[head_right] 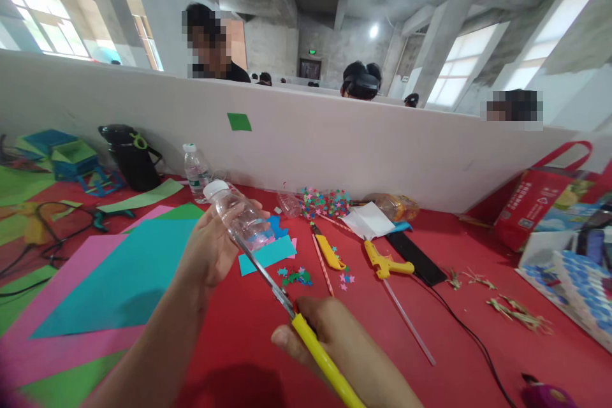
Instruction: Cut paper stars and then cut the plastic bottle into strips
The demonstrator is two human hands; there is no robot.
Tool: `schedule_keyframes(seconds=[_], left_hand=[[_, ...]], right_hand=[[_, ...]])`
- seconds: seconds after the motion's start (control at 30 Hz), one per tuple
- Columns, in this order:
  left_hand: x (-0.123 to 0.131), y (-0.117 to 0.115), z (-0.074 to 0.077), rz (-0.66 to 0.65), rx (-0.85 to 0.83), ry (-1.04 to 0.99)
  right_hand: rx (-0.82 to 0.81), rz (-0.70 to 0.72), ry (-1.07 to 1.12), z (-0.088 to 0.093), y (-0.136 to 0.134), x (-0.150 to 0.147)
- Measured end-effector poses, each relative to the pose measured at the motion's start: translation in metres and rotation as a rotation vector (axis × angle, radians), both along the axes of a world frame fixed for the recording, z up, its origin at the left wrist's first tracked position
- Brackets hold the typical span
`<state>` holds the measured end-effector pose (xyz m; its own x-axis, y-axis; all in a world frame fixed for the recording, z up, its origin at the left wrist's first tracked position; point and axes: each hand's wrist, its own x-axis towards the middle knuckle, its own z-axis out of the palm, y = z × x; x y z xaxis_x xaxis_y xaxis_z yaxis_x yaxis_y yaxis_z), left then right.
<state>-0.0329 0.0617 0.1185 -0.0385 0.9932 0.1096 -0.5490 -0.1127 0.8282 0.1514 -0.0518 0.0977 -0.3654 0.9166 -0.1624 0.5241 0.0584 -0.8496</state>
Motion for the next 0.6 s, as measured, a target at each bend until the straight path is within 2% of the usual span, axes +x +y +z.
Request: schedule_keyframes(seconds=[0.23,0.6], left_hand=[[-0.001,-0.002,0.003,-0.007,0.051,-0.005],[-0.010,0.004,0.001,-0.016,0.174,0.039]], right_hand=[[-0.011,0.024,0.012,0.003,0.000,-0.002],[0.041,-0.008,0.086,-0.026,0.005,-0.003]])
